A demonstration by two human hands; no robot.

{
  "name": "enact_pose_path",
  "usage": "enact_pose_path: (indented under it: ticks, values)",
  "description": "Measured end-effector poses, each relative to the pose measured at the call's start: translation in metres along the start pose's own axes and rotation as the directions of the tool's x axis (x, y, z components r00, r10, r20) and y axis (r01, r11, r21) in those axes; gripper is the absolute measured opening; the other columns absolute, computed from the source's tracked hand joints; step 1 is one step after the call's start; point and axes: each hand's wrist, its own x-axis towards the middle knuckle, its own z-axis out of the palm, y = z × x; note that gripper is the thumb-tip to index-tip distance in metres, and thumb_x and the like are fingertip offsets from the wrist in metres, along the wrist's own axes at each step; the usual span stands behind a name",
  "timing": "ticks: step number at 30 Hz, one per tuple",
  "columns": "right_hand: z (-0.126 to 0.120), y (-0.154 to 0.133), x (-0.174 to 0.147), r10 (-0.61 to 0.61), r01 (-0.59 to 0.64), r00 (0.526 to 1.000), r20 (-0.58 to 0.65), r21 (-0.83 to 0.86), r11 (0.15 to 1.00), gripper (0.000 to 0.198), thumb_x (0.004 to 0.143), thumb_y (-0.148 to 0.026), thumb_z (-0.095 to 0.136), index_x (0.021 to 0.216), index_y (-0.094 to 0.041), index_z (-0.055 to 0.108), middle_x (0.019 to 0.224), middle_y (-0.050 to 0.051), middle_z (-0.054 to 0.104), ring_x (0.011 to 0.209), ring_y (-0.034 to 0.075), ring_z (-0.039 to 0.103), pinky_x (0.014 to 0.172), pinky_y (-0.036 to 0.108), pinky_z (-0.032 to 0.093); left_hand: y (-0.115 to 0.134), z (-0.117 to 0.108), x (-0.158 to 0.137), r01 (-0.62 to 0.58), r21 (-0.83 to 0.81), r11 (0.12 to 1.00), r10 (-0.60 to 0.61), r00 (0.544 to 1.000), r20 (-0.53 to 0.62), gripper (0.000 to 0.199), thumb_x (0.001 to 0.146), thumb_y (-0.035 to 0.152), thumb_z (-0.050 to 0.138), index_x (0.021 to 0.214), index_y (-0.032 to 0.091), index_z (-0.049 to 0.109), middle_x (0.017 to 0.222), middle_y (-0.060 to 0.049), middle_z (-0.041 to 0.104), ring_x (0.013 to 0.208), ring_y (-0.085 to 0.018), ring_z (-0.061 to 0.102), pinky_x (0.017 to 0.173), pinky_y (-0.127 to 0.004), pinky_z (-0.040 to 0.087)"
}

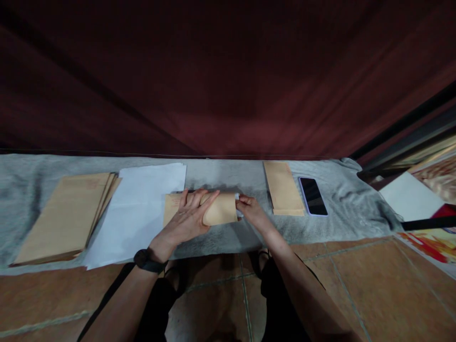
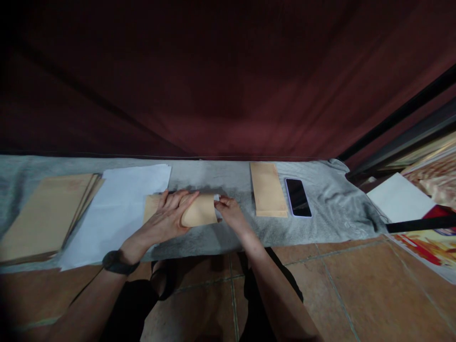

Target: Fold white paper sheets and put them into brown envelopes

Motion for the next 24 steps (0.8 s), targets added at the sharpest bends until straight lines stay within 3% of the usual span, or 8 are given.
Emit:
enact_pose_path:
  ticks: [3, 5, 10, 18, 24]
  values:
    - [-0.007, -0.001, 0.001, 0.003, -0.002, 0.996, -0.093, 0.008, 1.0, 0.027, 0.083, -0.045, 0.063, 0.07, -0.023, 0.073, 0.077, 0.001, 0.069, 0.072, 0.018, 0.06, 0.067, 0.029, 0.045, 0.001, -0.001, 0.001, 0.02, -0.003, 1.0, -0.02, 1.0, -0.004, 0.107, 0.077, 0.03, 0.072, 0.166, 0.026, 0.014, 0.153, -0.018, 0.045, 0.146, -0.038, 0.04, 0.125, -0.065, 0.012]
    - [-0.012, -0.001, 0.0, 0.065, -0.061, 0.988, -0.14, 0.036, 0.997, 0.027, 0.081, -0.047, 0.067, 0.07, -0.023, 0.074, 0.07, -0.001, 0.068, 0.065, 0.017, 0.058, 0.063, 0.028, 0.042, 0.001, -0.004, 0.0, 0.027, -0.009, 1.0, -0.027, 1.0, -0.009, 0.108, 0.076, 0.033, 0.074, 0.166, 0.027, 0.014, 0.153, -0.018, 0.046, 0.145, -0.038, 0.041, 0.125, -0.066, 0.012]
    - [-0.012, -0.002, -0.003, 0.229, -0.199, 0.966, -0.118, 0.221, 0.955, 0.025, 0.076, -0.048, 0.072, 0.072, -0.023, 0.076, 0.064, -0.001, 0.07, 0.059, 0.017, 0.06, 0.06, 0.028, 0.043, 0.006, -0.007, 0.001, 0.003, 0.013, 1.0, -0.002, 0.999, -0.044, 0.103, 0.079, 0.033, 0.073, 0.166, 0.027, 0.019, 0.154, -0.019, 0.045, 0.147, -0.038, 0.039, 0.126, -0.066, 0.01]
    - [-0.006, -0.008, -0.006, 0.178, -0.158, 0.982, -0.061, 0.249, 0.956, 0.019, 0.076, -0.039, 0.069, 0.075, -0.022, 0.078, 0.075, 0.002, 0.077, 0.073, 0.02, 0.069, 0.074, 0.031, 0.051, 0.01, -0.006, 0.003, 0.002, -0.018, 1.0, -0.002, 0.999, -0.032, 0.103, 0.08, 0.036, 0.074, 0.166, 0.027, 0.018, 0.156, -0.017, 0.042, 0.147, -0.038, 0.037, 0.126, -0.066, 0.008]
    - [-0.002, -0.005, -0.006, 0.2, -0.187, 0.98, -0.024, 0.252, 0.949, 0.017, 0.074, -0.038, 0.07, 0.073, -0.022, 0.076, 0.066, 0.0, 0.073, 0.065, 0.019, 0.067, 0.067, 0.03, 0.051, 0.015, -0.008, 0.003, -0.002, -0.011, 1.0, 0.002, 1.0, -0.014, 0.103, 0.079, 0.031, 0.074, 0.166, 0.027, 0.019, 0.156, -0.018, 0.042, 0.149, -0.038, 0.035, 0.126, -0.065, 0.011]
